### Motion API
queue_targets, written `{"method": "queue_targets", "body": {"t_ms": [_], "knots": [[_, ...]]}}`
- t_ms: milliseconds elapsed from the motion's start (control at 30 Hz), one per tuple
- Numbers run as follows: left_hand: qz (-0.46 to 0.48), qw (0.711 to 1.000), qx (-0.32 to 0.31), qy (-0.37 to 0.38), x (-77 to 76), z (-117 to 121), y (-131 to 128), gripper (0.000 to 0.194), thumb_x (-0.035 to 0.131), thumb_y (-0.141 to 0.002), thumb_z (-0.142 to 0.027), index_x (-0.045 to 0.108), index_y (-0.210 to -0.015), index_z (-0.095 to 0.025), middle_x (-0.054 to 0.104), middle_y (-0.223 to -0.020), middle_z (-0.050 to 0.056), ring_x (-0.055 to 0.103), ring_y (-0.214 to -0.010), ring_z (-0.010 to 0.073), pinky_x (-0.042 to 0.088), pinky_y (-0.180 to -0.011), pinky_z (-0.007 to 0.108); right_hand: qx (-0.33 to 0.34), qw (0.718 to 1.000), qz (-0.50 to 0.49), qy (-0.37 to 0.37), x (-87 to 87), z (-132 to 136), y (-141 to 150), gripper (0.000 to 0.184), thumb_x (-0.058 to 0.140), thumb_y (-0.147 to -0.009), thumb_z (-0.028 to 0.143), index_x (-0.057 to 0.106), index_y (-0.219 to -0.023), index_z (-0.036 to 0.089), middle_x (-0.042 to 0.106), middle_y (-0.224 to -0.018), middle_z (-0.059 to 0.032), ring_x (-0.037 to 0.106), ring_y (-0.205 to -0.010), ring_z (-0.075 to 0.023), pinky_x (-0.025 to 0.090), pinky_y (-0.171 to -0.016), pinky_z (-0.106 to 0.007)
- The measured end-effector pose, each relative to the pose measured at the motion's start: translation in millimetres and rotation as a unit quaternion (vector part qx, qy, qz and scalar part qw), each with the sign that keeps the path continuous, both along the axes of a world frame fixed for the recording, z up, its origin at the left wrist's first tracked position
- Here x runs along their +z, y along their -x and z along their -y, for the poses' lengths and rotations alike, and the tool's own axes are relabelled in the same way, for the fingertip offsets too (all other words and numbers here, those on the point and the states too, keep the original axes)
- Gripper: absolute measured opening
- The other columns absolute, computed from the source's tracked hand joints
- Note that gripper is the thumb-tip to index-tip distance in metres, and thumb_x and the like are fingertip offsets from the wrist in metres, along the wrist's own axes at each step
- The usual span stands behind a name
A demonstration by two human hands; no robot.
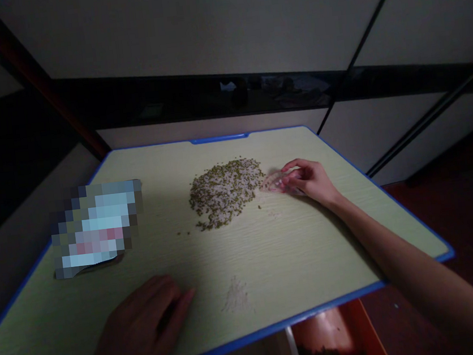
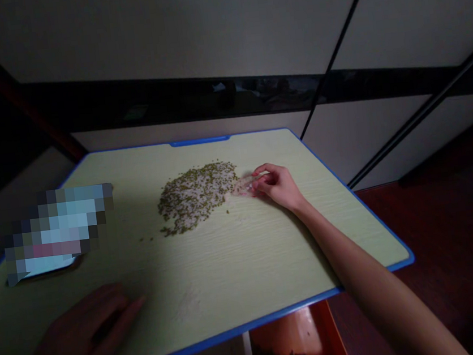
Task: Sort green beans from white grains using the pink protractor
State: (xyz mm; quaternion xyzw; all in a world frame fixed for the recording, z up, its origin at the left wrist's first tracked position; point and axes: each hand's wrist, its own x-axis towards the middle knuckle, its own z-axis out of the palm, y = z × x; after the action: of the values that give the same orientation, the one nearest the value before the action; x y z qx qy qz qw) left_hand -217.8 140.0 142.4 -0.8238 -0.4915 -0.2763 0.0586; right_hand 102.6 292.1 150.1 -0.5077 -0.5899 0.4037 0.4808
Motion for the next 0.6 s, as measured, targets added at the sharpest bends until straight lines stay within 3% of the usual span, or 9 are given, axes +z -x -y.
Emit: {"method": "queue_targets", "body": {"t_ms": [333,600], "knots": [[0.017,1.000,-0.004,0.016,2.0,0.8,0.3,0.039,0.041,-0.090,-0.045,0.058,-0.062,-0.024,0.064,-0.058,-0.005,0.062,-0.054,0.0105,0.049,-0.056,0.021,-0.033,0.999,0.001,0.003,-1.0,-2.8,-2.5,0.024,0.069,-0.054,0.025,0.058,-0.074,0.017,0.063,-0.053,0.0005,0.055,-0.044,-0.0123,0.039,-0.041,-0.023],[0.014,1.000,-0.012,0.012,4.2,-1.2,-2.1,0.041,0.039,-0.092,-0.044,0.056,-0.061,-0.023,0.061,-0.056,-0.004,0.061,-0.051,0.0093,0.047,-0.053,0.019,-0.008,1.000,-0.009,0.010,-2.4,-1.7,-1.1,0.027,0.070,-0.055,0.026,0.058,-0.076,0.017,0.062,-0.052,0.0005,0.055,-0.043,-0.0125,0.037,-0.040,-0.022]]}}
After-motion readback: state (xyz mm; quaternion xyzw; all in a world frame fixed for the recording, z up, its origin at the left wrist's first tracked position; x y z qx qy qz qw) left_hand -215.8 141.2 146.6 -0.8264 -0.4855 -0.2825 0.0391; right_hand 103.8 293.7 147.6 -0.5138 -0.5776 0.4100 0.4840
